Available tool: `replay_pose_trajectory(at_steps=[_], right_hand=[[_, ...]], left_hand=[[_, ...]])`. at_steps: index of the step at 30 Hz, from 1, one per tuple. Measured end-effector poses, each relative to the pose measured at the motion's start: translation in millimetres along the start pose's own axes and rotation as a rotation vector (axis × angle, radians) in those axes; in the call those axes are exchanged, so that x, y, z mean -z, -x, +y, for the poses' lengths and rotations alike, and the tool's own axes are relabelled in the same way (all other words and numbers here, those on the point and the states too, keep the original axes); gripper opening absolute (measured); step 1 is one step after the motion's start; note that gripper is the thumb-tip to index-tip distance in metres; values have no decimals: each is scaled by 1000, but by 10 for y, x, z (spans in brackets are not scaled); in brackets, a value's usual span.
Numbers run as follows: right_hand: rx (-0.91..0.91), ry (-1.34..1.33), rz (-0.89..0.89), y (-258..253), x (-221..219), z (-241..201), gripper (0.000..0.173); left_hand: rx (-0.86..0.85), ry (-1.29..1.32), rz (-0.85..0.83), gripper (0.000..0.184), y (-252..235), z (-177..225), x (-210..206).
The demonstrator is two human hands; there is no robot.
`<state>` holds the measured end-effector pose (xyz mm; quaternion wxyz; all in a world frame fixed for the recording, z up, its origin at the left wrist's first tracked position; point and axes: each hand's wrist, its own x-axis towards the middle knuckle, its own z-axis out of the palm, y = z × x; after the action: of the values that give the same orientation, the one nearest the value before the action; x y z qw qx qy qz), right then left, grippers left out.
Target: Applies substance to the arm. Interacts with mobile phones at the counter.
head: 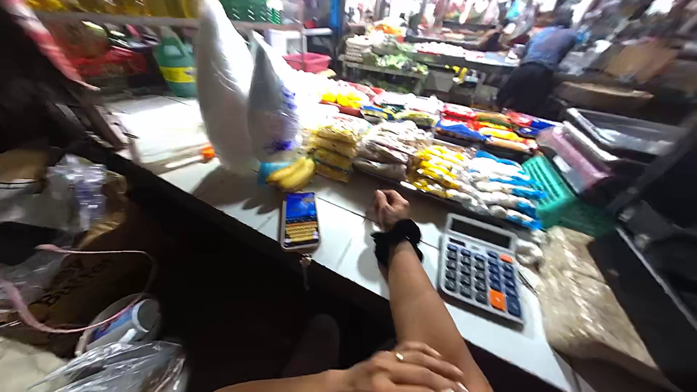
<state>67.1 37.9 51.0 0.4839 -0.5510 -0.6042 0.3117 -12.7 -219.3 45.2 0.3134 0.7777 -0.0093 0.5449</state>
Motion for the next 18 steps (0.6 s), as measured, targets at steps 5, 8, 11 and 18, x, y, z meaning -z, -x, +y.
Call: replay_pose_trajectory(at_steps=[5, 8, 11, 18], right_hand=[[65, 96, -6, 42, 5, -47, 28], [-1, 52, 5, 103, 13, -154, 25], [-41, 8, 0, 123, 12, -180, 24], [-31, 27, -30, 100, -17, -208, 24]], left_hand=[[-8, -20, 74, 18, 209, 51, -16], [-2, -41, 58, 17, 270, 82, -8], [-13, -86, 30, 19, 387, 119, 36], [-63, -223, 133, 20, 1, 196, 356]])
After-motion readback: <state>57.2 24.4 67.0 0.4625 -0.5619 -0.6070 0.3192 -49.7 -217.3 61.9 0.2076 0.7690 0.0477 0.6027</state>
